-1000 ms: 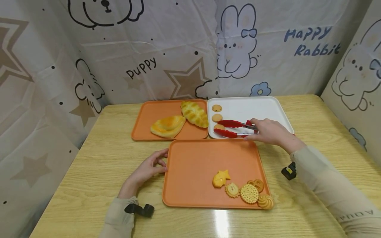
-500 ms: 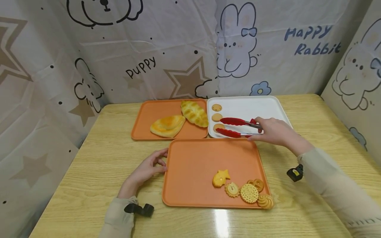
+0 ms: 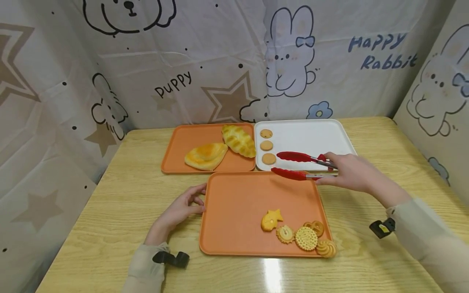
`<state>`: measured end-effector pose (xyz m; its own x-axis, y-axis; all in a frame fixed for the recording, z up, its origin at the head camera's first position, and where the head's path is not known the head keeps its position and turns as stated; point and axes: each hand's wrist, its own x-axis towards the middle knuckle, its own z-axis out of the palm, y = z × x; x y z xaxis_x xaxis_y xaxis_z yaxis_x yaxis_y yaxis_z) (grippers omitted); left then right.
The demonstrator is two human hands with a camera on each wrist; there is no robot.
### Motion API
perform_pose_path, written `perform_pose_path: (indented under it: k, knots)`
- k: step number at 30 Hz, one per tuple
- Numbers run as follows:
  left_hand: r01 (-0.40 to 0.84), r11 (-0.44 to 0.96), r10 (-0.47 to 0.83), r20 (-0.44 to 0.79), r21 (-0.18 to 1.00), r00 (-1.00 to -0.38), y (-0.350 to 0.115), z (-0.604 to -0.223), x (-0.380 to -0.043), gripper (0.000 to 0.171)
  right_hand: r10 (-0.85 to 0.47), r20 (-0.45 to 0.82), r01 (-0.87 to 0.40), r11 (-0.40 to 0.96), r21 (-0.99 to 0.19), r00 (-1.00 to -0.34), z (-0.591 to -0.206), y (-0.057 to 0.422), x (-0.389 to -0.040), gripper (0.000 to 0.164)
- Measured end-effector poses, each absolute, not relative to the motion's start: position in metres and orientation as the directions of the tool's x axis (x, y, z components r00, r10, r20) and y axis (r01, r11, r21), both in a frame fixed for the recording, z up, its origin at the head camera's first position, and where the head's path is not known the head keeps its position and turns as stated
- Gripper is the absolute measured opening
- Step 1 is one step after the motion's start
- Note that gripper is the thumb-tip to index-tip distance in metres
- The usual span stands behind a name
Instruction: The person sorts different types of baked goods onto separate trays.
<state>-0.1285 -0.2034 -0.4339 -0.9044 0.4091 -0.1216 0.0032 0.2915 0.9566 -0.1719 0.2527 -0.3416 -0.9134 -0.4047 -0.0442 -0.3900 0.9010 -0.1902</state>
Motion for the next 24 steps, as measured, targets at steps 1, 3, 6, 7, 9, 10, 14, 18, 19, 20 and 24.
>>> perform_pose_path:
  k: [1,3,6,7,9,10,14,18,19,20,24]
  knots:
    - [0.003,0.295,0.409,-0.124,0.956,-0.904,-0.203,-0.434,-0.129,0.067,-0.407,-0.047,-0.392,0.901,-0.188,-0.912,-0.341,0.253,-0.169,0.075]
    - [0.003,0.296,0.41,-0.124,0.955,-0.904,-0.203,-0.434,-0.128,0.067,-0.413,-0.051,-0.397,0.898,-0.188,-0.91,-0.34,0.254,-0.163,0.077]
    - [0.004,0.298,0.407,-0.124,0.954,-0.905,-0.203,-0.433,-0.128,0.067,-0.426,-0.053,-0.41,0.893,-0.185,-0.903,-0.338,0.253,-0.154,0.078]
    - [0.004,0.301,0.405,-0.124,0.954,-0.906,-0.203,-0.433,-0.128,0.067,-0.431,-0.051,-0.416,0.891,-0.184,-0.901,-0.338,0.253,-0.152,0.077]
    - [0.002,0.3,0.403,-0.124,0.954,-0.907,-0.203,-0.433,-0.128,0.067,-0.446,-0.044,-0.433,0.884,-0.178,-0.894,-0.338,0.253,-0.147,0.074]
    - [0.002,0.301,0.402,-0.125,0.954,-0.907,-0.203,-0.434,-0.128,0.067,-0.453,-0.044,-0.439,0.88,-0.178,-0.89,-0.338,0.253,-0.145,0.072]
    - [0.0,0.299,0.401,-0.126,0.954,-0.907,-0.203,-0.434,-0.129,0.067,-0.476,-0.051,-0.459,0.868,-0.192,-0.878,-0.338,0.252,-0.137,0.07]
    - [-0.001,0.295,0.403,-0.126,0.956,-0.907,-0.203,-0.434,-0.128,0.067,-0.492,-0.05,-0.475,0.859,-0.191,-0.869,-0.338,0.251,-0.13,0.073]
    - [-0.001,0.295,0.403,-0.125,0.955,-0.907,-0.203,-0.434,-0.128,0.067,-0.501,-0.044,-0.485,0.854,-0.191,-0.865,-0.339,0.251,-0.128,0.073]
    - [0.0,0.295,0.403,-0.125,0.956,-0.907,-0.202,-0.434,-0.129,0.067,-0.508,-0.039,-0.492,0.849,-0.191,-0.861,-0.339,0.251,-0.126,0.075]
    - [-0.001,0.299,0.4,-0.126,0.954,-0.908,-0.202,-0.433,-0.129,0.066,-0.539,-0.032,-0.524,0.829,-0.196,-0.842,-0.34,0.25,-0.12,0.08]
